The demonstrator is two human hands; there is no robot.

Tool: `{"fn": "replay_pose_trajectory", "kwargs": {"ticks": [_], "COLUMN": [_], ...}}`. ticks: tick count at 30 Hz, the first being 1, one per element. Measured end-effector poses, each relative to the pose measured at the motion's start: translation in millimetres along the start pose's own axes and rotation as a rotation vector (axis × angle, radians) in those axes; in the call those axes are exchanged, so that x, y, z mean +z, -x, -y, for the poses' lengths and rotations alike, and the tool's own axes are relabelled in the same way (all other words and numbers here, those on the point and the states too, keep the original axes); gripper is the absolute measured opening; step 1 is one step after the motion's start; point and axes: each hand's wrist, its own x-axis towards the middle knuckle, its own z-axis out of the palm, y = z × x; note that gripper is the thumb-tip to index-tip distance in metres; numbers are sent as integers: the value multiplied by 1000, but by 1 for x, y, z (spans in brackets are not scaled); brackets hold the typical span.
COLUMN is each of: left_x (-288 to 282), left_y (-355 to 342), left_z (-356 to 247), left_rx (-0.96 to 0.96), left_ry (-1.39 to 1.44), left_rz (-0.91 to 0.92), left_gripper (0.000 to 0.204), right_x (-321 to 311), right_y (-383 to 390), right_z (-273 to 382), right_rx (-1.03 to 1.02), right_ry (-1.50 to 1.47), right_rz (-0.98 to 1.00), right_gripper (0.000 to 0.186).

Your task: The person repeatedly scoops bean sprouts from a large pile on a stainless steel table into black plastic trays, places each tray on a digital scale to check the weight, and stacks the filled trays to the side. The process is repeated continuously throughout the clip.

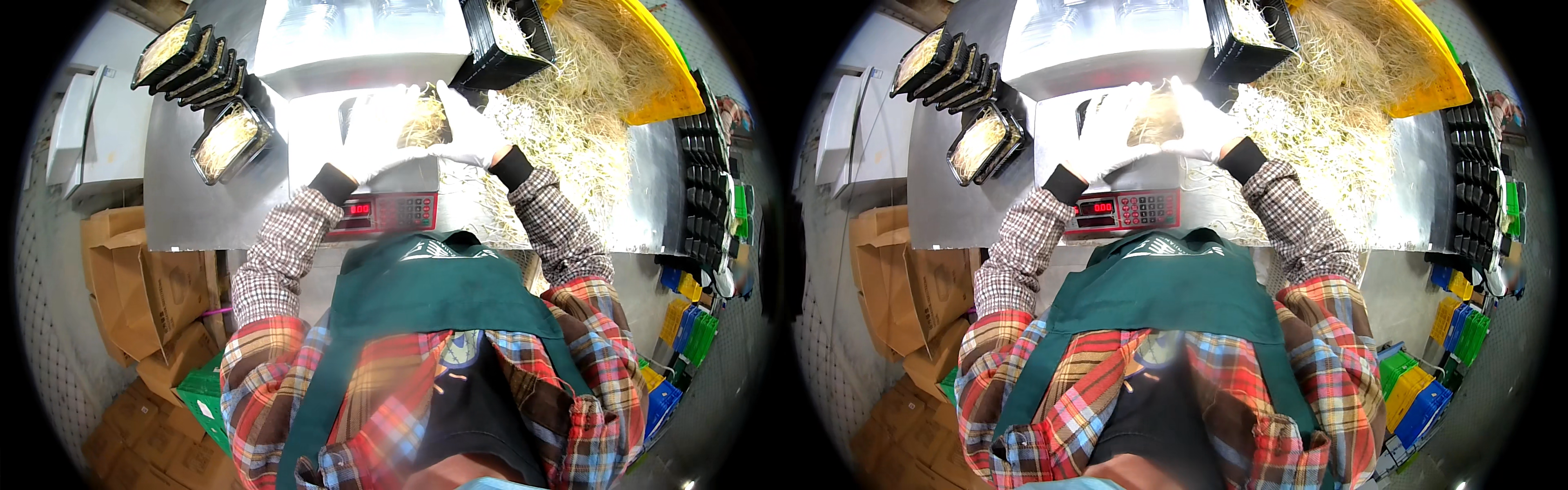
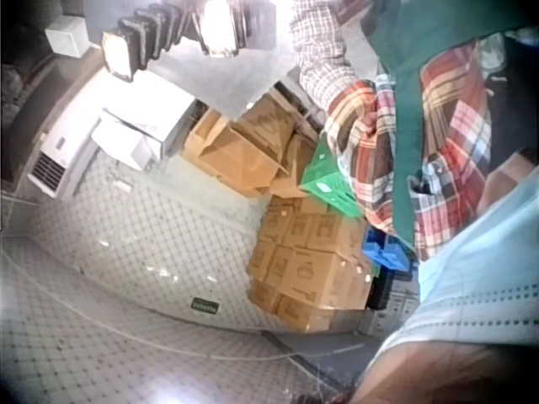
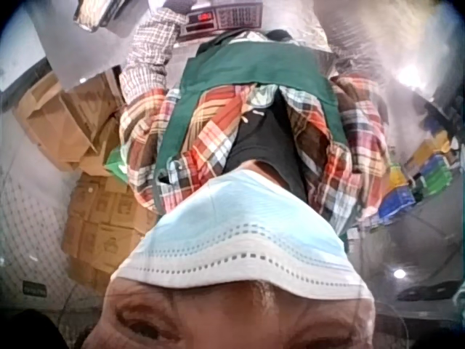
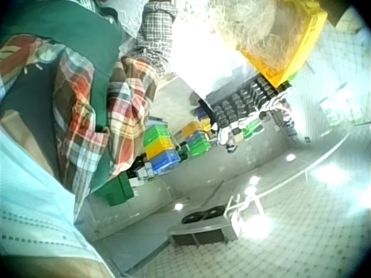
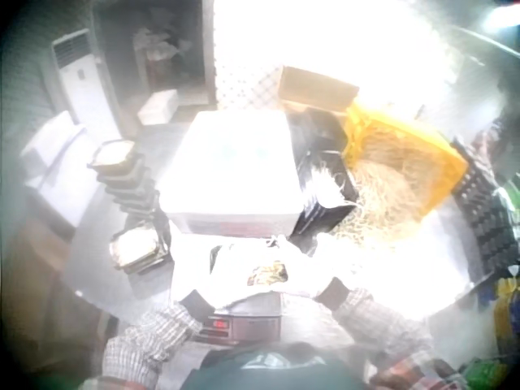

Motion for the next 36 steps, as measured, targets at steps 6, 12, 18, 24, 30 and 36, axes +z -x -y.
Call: {"fn": "replay_pose_trajectory", "kwargs": {"ticks": [6,12,18,24,30,36], "left_x": [20,17,-17,-25,-15,15], "left_y": [-3,-7,2,20,11,18], "left_z": [30,26,20,22,10,25], "left_rx": [109,127,11,-105,-170,-83], "left_ry": [183,133,205,109,160,135], "left_rz": [122,148,169,30,136,176], "left_gripper": [80,76,88,99,95,83], "right_x": [11,-56,-126,-55,56,89], "right_y": [9,10,34,10,-51,-23], "right_z": [-13,-51,-59,-68,9,45], "right_rx": [-15,-131,-21,-110,-97,-19], "right_ry": [48,52,-366,127,-82,31], "right_rz": [-38,-183,-180,-66,-518,-523], "right_gripper": [45,18,19,44,51,38]}}
